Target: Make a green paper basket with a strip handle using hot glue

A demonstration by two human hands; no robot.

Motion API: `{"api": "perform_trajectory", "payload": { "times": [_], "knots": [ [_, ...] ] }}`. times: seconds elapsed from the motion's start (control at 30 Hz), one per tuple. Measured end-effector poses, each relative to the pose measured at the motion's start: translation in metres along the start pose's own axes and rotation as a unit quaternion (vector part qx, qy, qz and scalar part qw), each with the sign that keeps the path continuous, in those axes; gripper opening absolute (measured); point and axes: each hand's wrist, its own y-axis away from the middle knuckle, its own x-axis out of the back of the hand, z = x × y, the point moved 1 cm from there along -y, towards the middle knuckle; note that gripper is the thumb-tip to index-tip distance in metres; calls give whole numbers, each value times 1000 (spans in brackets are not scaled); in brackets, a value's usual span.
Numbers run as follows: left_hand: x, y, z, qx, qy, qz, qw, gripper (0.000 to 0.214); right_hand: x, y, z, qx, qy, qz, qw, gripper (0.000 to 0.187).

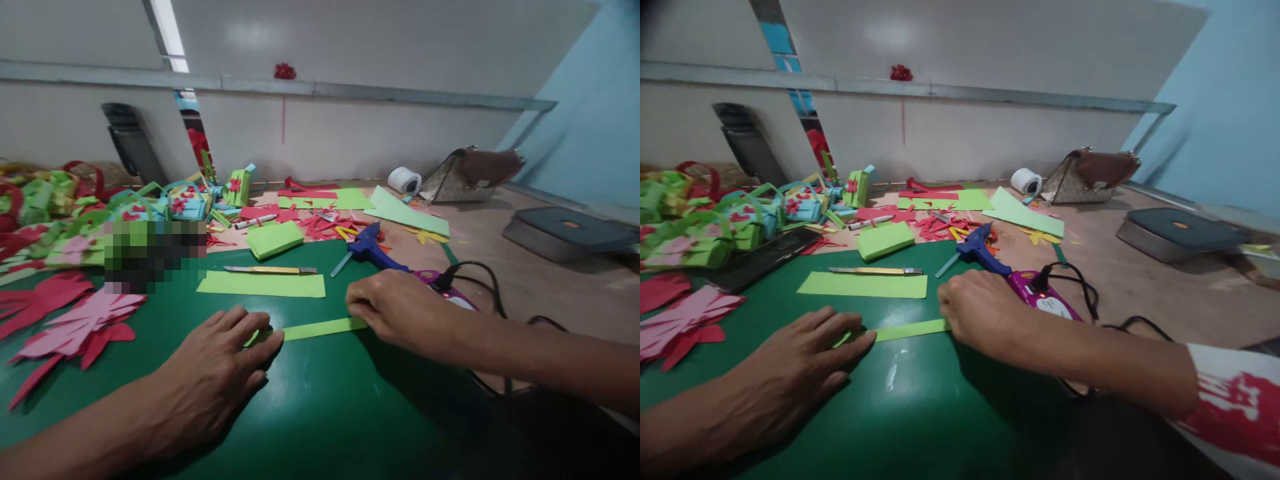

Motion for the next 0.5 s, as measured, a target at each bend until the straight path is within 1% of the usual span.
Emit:
{"api": "perform_trajectory", "payload": {
  "times": [0.07,0.1,0.13,0.2,0.23,0.3,0.33,0.37,0.43,0.47,0.5],
  "knots": [
    [2,-3,-5,2,-24,-3,1000,36,-6,-3,-17,110,-20,4,994,14],
    [3,-3,-7,1,-36,0,999,37,-10,-5,-22,143,-33,1,989,13],
    [6,-4,-10,0,-44,7,999,37,-15,-9,-26,159,-41,-2,986,12],
    [13,-4,-13,22,-31,40,998,34,-24,-16,-28,157,-48,1,986,13],
    [18,-4,-14,53,-3,62,997,32,-28,-20,-28,152,-48,4,987,13],
    [28,-7,-16,150,96,84,980,28,-33,-24,-25,144,-48,15,988,11],
    [32,-10,-17,210,159,65,962,28,-35,-24,-24,141,-48,20,989,11],
    [34,-14,-17,268,221,19,937,33,-37,-25,-24,139,-47,26,989,12],
    [35,-25,-18,323,326,-89,884,33,-41,-24,-24,142,-43,40,988,14],
    [34,-31,-19,345,354,-137,858,32,-43,-24,-25,146,-41,46,987,15],
    [33,-37,-21,359,366,-175,841,32,-45,-23,-25,151,-39,53,986,16]
  ]
}}
